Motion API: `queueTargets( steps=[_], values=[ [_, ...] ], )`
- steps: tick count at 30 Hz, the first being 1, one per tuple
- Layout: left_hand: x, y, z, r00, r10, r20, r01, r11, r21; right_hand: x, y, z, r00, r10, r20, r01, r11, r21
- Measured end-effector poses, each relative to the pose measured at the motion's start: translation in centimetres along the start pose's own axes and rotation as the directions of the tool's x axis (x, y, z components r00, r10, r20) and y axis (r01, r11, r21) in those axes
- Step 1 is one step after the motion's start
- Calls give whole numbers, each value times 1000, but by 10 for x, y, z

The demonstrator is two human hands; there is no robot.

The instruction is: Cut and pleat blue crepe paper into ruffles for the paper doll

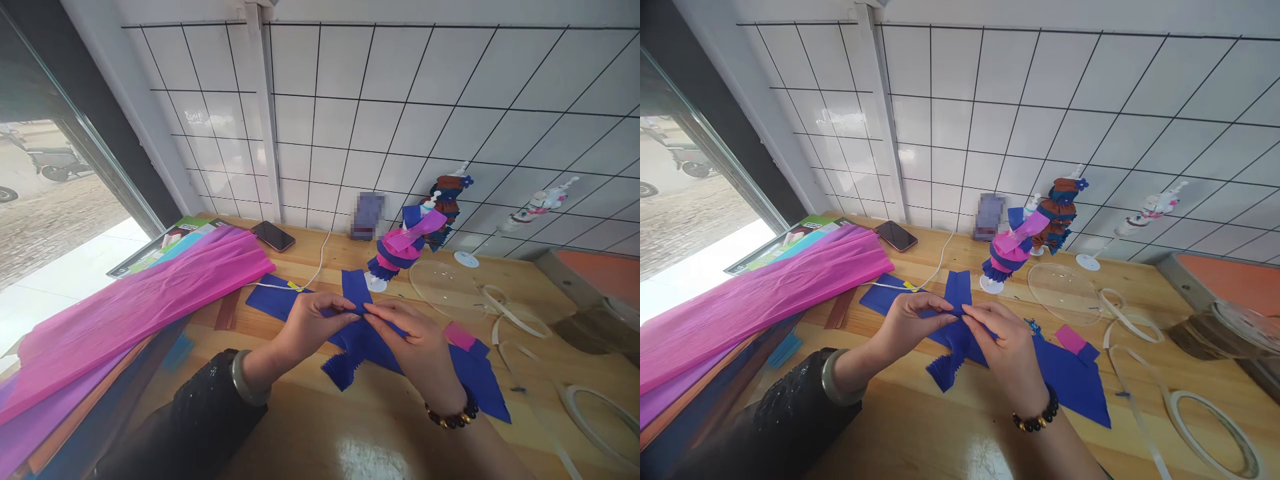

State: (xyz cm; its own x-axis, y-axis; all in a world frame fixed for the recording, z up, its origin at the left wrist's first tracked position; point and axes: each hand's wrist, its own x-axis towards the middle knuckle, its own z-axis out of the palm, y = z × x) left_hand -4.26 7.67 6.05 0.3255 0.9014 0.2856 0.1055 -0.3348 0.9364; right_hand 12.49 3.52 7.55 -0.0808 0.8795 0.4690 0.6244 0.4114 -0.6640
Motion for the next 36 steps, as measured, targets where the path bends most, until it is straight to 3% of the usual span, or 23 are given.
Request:
queueTargets(
  steps=[5, 11, 17, 28, 36],
  values=[
    [0, 3, -2, 999, 40, 1, -40, 998, 57, -1, 4, 0, 999, -38, 9, 38, 999, -17],
    [1, 1, -2, 1000, 4, 0, -4, 996, 90, 0, 6, 0, 997, -76, 29, 77, 996, -39],
    [1, 0, -3, 997, 26, 68, -30, 998, 48, 0, 5, 0, 996, -80, 47, 81, 996, -28],
    [1, 5, -3, 993, 103, 63, -110, 987, 114, 1, 3, 1, 996, 89, 33, -90, 995, 35],
    [1, -1, -2, 999, -1, 54, -2, 998, 63, 1, 8, 0, 983, 182, 1, -182, 979, 91]
  ],
)
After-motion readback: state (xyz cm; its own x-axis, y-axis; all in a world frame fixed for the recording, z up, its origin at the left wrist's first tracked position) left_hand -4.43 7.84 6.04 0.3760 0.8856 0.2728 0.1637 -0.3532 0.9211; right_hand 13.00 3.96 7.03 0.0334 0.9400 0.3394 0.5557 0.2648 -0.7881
